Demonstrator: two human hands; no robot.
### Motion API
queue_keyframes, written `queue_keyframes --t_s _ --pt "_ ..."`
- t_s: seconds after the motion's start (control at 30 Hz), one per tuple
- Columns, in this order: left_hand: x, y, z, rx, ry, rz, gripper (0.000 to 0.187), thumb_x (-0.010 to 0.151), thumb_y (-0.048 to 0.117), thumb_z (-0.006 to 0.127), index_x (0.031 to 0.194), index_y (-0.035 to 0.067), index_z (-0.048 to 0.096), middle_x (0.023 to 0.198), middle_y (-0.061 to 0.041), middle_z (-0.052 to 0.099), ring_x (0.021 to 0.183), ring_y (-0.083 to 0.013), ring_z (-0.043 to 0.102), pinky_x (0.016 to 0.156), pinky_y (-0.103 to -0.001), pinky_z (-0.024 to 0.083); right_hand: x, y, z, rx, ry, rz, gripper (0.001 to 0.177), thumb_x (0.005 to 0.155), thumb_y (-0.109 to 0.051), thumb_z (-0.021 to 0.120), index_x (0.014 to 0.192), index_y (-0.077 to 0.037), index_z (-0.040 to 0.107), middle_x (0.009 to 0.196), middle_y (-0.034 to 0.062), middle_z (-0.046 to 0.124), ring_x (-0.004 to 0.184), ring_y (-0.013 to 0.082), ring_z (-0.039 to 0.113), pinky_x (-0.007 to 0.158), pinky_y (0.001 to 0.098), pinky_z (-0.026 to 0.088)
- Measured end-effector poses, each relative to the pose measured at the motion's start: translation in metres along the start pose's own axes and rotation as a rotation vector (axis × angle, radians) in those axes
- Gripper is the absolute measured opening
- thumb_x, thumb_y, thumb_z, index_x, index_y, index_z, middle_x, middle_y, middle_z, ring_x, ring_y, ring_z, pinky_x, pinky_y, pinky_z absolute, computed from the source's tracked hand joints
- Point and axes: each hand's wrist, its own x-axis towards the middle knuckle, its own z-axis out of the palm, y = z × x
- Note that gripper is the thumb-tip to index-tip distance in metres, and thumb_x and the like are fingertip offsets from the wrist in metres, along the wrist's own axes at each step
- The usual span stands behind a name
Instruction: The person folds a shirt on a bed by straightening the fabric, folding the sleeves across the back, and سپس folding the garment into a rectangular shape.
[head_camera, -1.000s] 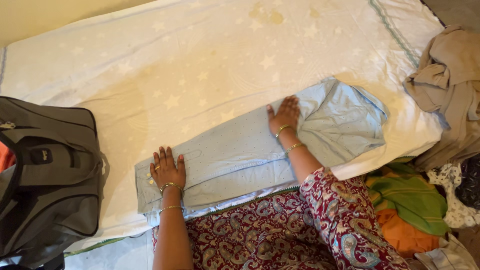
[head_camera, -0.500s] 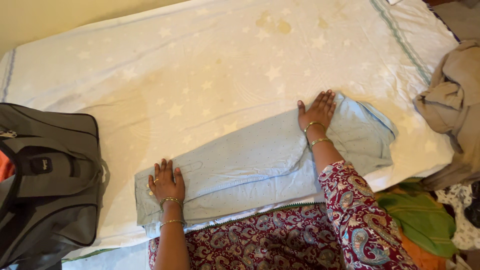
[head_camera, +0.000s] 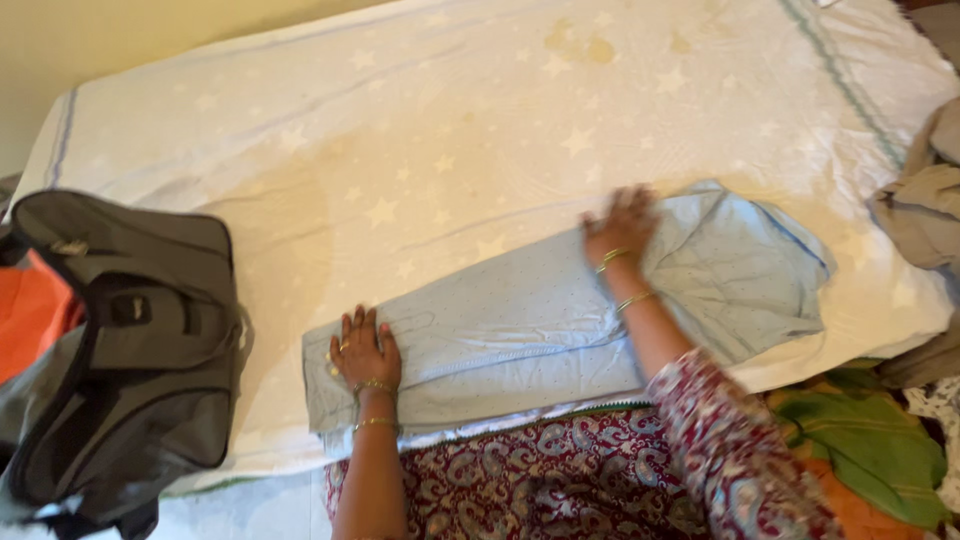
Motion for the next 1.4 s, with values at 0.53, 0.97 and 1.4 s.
queue_keyframes --t_s 0.53,0.97,1.4 --pt "0.0 0.0 0.004 -0.01 0.036 -0.005 0.046 0.1 0.037 0.047 0.139 0.017 0.062 0.155 -0.004 0.051 0.151 -0.0237 0.033 0.123 -0.05 0.013 -0.153 -0.141 -0.048 0.02 -0.35 -0.524 0.073 0.101 -0.058 0.029 0.16 -0.015 0.026 0.169 0.0064 0.017 0.155 0.0334 0.01 0.122 0.0523 0.009" --pt "0.001 -0.001 0.002 -0.012 0.019 0.006 0.047 0.101 0.038 0.045 0.14 0.016 0.06 0.156 -0.005 0.048 0.151 -0.0243 0.032 0.123 -0.05 0.012 -0.07 0.033 -0.03 -0.024 -0.078 -0.031 0.072 0.104 -0.057 0.027 0.161 -0.013 0.026 0.171 0.0066 0.014 0.157 0.0306 0.007 0.123 0.0559 0.005" --pt "0.0 -0.007 0.008 -0.009 0.028 0.016 0.047 0.101 0.036 0.046 0.141 0.015 0.061 0.158 -0.004 0.048 0.151 -0.025 0.033 0.123 -0.052 0.013 -0.174 -0.047 -0.032 -0.006 -0.232 -0.296 0.085 0.1 -0.063 0.032 0.16 -0.005 0.018 0.17 0.0138 0.009 0.157 0.0299 0.003 0.124 0.0517 0.003"
